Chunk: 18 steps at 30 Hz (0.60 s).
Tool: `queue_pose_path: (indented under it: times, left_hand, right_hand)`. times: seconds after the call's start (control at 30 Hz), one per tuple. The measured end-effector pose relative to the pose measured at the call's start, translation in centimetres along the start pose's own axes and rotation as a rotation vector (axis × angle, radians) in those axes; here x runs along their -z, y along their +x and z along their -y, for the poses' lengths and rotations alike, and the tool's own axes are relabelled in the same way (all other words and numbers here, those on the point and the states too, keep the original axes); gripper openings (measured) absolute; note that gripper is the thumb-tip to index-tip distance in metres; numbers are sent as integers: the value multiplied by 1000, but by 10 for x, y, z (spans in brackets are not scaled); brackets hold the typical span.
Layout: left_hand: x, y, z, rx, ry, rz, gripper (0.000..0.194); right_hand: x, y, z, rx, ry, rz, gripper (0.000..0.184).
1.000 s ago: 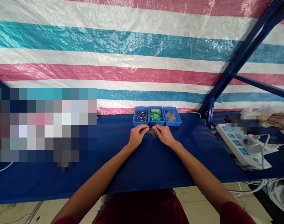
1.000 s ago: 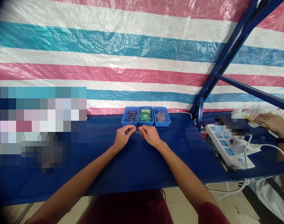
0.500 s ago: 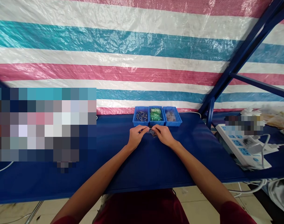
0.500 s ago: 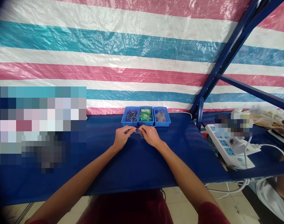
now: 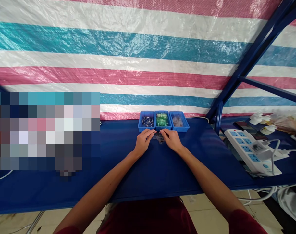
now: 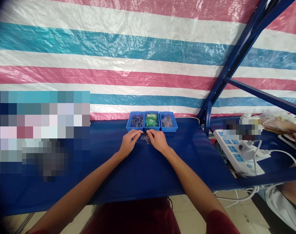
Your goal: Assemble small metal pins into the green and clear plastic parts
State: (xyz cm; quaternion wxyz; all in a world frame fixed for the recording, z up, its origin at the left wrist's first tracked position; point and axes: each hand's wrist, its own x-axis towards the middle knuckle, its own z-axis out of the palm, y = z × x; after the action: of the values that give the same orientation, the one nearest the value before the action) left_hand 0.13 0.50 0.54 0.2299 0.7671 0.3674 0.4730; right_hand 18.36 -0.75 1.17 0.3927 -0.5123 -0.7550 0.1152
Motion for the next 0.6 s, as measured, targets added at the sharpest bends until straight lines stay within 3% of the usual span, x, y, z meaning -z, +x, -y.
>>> queue_pose_path:
  times: [0.43,0.6]
  left_hand:
    - [1,1,1,-62,17,17,36]
    - [0,0,3,40,-25,-13,30]
  right_hand:
    - [2,0,1,-27,58,-35,40]
    - [3,0,2,-19,68,-26,40]
